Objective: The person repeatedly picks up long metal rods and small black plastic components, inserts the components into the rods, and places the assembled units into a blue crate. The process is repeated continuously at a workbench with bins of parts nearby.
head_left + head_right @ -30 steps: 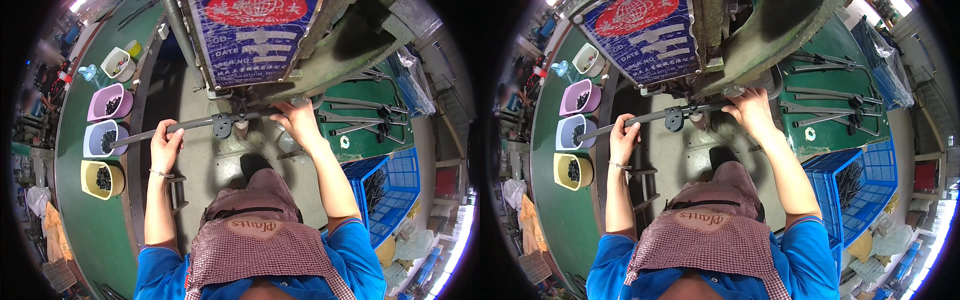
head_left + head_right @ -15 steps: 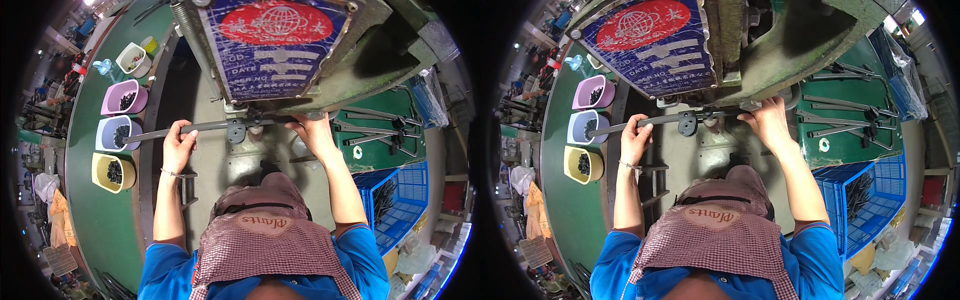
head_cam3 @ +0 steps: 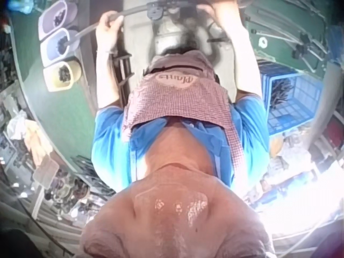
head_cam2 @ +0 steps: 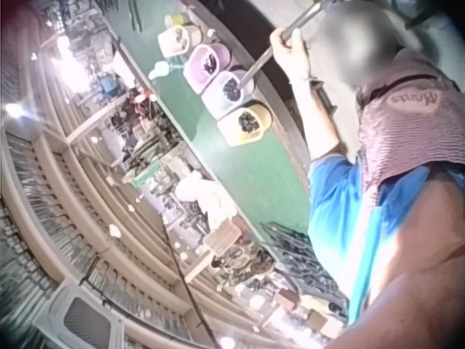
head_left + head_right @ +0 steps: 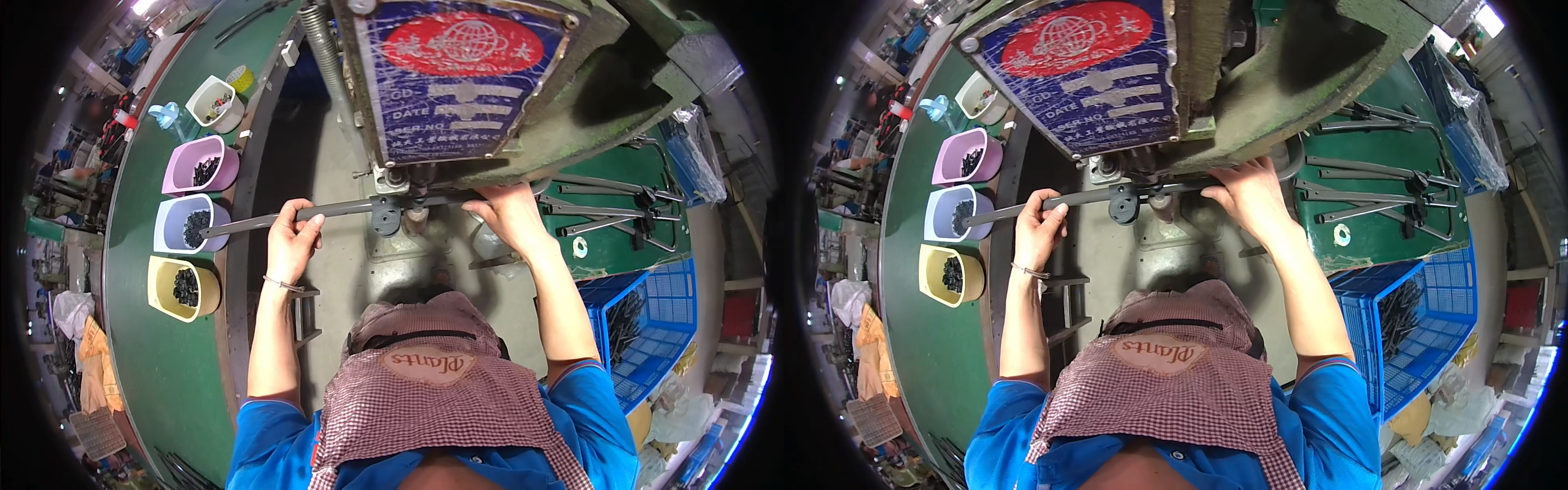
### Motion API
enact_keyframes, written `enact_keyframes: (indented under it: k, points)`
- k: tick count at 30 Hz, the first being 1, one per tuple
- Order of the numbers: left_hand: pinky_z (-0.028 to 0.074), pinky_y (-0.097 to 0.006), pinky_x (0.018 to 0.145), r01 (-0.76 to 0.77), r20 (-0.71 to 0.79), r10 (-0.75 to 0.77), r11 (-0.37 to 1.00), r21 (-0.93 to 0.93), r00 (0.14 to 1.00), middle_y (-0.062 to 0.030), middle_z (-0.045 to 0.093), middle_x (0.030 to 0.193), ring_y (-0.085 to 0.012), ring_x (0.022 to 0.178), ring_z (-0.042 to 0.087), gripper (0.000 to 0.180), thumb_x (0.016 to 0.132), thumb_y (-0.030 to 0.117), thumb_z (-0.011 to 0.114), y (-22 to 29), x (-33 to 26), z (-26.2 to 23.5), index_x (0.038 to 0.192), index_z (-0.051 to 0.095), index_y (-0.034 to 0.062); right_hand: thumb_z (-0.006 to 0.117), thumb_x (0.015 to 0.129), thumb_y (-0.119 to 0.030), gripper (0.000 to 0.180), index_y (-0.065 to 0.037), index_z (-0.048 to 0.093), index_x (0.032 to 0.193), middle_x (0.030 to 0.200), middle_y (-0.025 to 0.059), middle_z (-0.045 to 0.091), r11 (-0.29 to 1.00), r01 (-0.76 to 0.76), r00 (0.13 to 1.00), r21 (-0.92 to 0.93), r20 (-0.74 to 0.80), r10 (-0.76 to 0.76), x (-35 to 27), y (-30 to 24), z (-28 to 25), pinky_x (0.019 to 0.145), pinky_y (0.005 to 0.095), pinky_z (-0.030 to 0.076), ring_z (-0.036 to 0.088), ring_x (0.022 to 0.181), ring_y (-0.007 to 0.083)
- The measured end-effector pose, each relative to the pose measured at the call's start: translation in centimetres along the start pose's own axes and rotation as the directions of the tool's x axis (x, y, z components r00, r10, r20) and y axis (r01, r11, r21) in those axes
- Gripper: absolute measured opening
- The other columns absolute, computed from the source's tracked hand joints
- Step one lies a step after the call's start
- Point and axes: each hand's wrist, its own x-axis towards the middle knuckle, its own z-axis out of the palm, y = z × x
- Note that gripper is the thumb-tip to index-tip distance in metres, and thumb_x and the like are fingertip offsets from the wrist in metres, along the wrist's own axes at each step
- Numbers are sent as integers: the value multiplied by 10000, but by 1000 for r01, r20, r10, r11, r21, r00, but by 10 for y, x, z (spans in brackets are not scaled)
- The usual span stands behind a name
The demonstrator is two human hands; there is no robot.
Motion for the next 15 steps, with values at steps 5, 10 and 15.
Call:
enact_keyframes:
  k: [5, 10, 15]
  points:
    - [254, -187, 398, 137, 183, -120, 987, -82, 976, 24, 535, 629, -37, 446, 388, 341, 974, 189, 667, 59, -9, -30, 1287, 584, 84, 770, 782, -361, 391, -130, 704, 1090, 928, 81, 706, 978, 123, 977, -166, -155, -149, 9, -7, 23, 794, 437, 502, 662, 834, 297]
    - [297, -195, 418, -55, 258, 126, 963, -266, 958, 1, 527, 703, -57, 484, 393, 300, 971, 130, 655, 91, 16, -48, 1241, 625, 2, 815, 717, -260, 358, -150, 713, 1042, 833, 45, 624, 1000, 6, 1000, 8, -20, -5, -18, -8, -9, 773, 384, 453, 615, 844, 258]
    - [397, -294, 489, -102, 245, 37, 960, 261, 969, -12, 563, 739, -134, 576, 481, 146, 952, 98, 619, 69, 136, -10, 1063, 656, 10, 839, 628, -170, 368, -128, 720, 974, 825, 24, 583, 996, -90, 993, -10, 80, 91, -76, 30, -47, 777, 383, 411, 577, 857, 233]
